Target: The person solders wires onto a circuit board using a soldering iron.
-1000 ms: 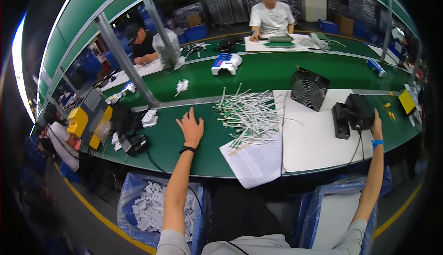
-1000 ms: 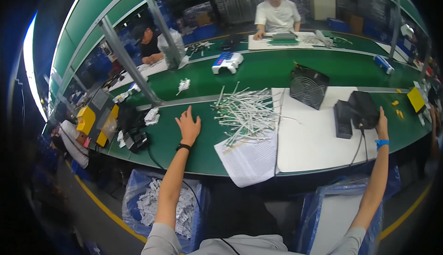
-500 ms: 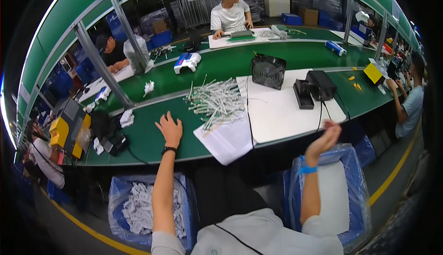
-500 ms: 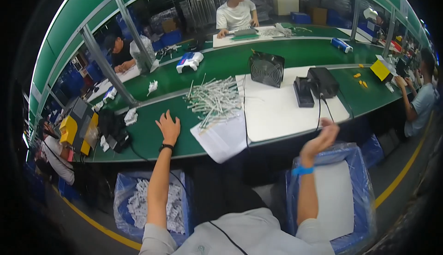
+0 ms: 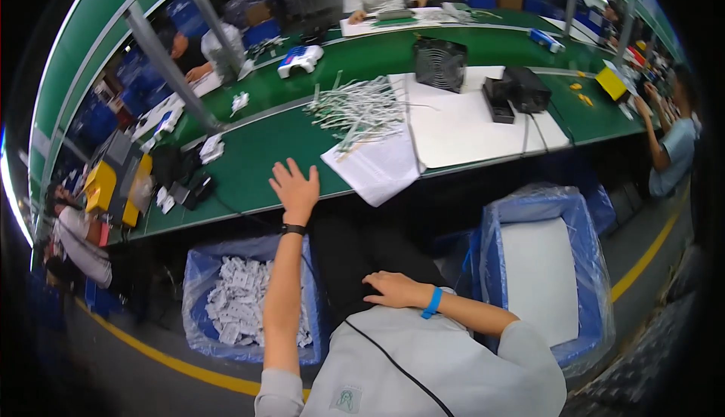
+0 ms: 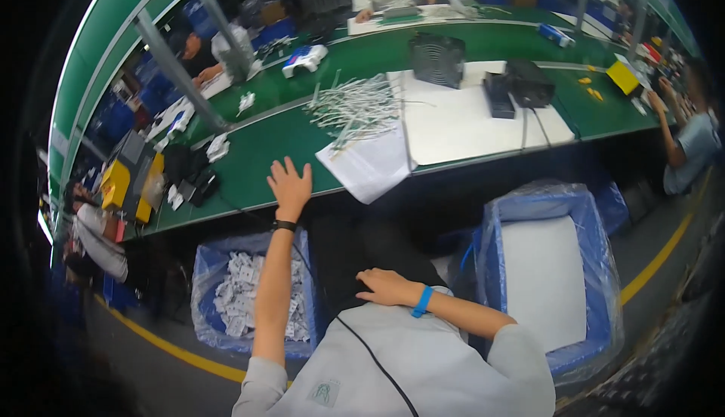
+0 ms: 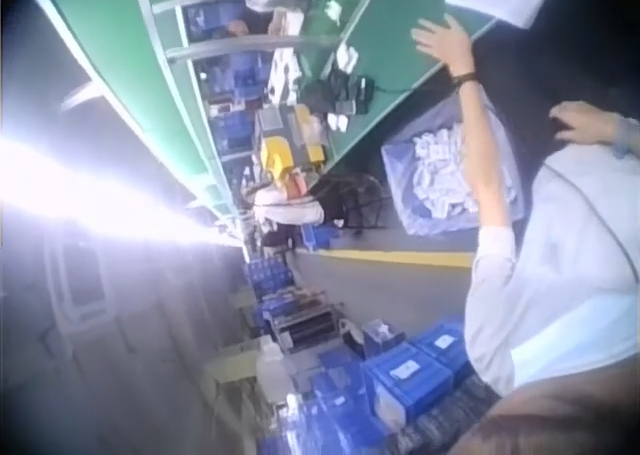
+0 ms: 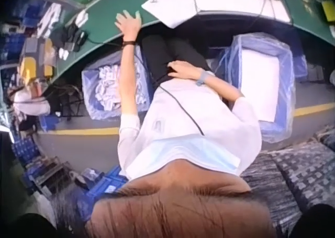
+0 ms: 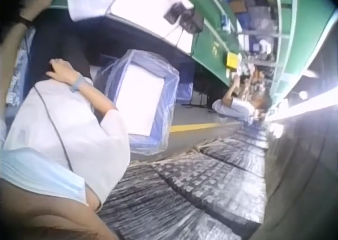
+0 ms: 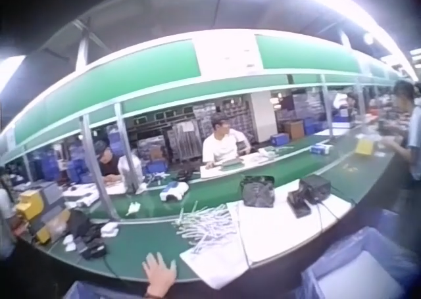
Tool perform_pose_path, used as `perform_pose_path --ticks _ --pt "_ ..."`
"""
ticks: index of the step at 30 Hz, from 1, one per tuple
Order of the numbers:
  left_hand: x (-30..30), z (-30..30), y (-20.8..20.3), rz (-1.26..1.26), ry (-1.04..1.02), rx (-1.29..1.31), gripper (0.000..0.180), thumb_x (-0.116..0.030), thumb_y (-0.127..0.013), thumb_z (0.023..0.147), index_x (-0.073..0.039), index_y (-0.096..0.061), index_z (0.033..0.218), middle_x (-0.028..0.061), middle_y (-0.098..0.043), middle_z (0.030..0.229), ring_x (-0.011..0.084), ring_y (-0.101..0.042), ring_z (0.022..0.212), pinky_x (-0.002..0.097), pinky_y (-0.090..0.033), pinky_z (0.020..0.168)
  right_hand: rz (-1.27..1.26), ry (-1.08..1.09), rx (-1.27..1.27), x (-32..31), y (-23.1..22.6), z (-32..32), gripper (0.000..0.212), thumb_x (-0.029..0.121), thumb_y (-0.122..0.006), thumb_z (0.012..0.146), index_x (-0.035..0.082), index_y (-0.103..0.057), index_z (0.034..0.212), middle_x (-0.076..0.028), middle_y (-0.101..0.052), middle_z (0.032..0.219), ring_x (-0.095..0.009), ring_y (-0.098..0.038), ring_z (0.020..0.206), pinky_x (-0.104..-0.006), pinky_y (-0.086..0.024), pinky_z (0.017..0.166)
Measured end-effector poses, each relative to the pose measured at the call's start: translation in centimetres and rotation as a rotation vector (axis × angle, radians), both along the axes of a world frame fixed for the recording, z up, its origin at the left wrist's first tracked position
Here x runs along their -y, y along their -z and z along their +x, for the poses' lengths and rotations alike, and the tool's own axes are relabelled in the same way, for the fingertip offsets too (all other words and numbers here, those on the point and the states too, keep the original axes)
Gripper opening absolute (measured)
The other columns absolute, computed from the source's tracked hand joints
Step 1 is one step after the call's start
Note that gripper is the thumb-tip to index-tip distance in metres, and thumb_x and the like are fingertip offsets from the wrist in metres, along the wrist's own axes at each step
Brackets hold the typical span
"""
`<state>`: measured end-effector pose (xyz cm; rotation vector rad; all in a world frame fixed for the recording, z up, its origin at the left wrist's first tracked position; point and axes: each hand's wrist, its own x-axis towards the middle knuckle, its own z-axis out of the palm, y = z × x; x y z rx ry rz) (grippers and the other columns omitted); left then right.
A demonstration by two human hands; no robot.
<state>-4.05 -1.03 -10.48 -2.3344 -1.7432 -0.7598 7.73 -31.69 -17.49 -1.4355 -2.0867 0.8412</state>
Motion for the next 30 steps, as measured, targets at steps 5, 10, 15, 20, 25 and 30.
perform_pose_path --ticks 5,10,15,20,25,30 --pt "3.0 -0.1 -0.4 0.05 0.0 0.062 0.075 -0.05 -0.053 0.097 0.005 -0.047 0.147 0.0244 -0.044 0.155 0.0383 -0.036 0.147 0.0557 -0.02 0.122 -0.092 0.162 -0.051 -0.5 0.6 1.0 0.038 0.032 -0.068 0.095 0.001 -0.065 0.117 -0.013 -0.069 0.099 -0.031 -0.066 0.097 -0.0413 -0.054 0.084" --pt "6.3 -1.1 -1.0 0.145 0.099 0.239 0.061 -0.034 -0.063 0.095 0.005 -0.052 0.141 0.0246 -0.049 0.149 0.0401 -0.041 0.141 0.0514 -0.03 0.118 -0.142 0.286 -0.207 -2.5 2.2 2.1 0.027 0.023 -0.071 0.093 -0.001 -0.069 0.106 -0.012 -0.069 0.079 -0.025 -0.066 0.068 -0.0363 -0.053 0.067" --pt "6.9 -3.0 -2.9 0.027 0.135 0.294 0.055 -0.032 -0.068 0.092 0.001 -0.06 0.135 0.0226 -0.051 0.148 0.0385 -0.045 0.137 0.0489 -0.035 0.113 -0.182 0.369 -0.24 -3.0 3.9 2.9 0.026 0.02 -0.074 0.091 0.0 -0.071 0.106 -0.012 -0.07 0.078 -0.023 -0.067 0.067 -0.0355 -0.053 0.063" --pt "3.6 -7.3 -8.0 -0.213 0.237 0.323 0.037 -0.031 -0.072 0.089 -0.006 -0.075 0.115 0.0189 -0.069 0.124 0.035 -0.061 0.112 0.0431 -0.047 0.1 -0.214 0.416 -0.188 -2.6 3.9 3.3 0.023 0.022 -0.073 0.09 0.003 -0.072 0.104 -0.009 -0.07 0.08 -0.024 -0.066 0.067 -0.0375 -0.053 0.063" --pt "-12.2 -16.0 -12.6 0.351 -0.238 0.185 0.015 -0.019 -0.072 0.086 -0.005 -0.069 0.091 0.0138 -0.067 0.089 0.0345 -0.061 0.089 0.0466 -0.049 0.081 -0.296 0.493 -0.177 -2.8 3.3 3.9 0.022 0.021 -0.073 0.09 0.003 -0.072 0.103 -0.009 -0.071 0.081 -0.025 -0.067 0.068 -0.0382 -0.053 0.063" --pt "-27.5 -26.1 -10.7 0.052 -0.183 -0.12 0.034 -0.022 -0.08 0.075 -0.007 -0.073 0.104 0.0154 -0.071 0.106 0.0364 -0.065 0.104 0.046 -0.054 0.087 -0.257 0.45 -0.156 -4.7 3.6 4.0 0.022 0.022 -0.073 0.09 0.003 -0.072 0.103 -0.009 -0.072 0.08 -0.025 -0.068 0.067 -0.0381 -0.054 0.063"
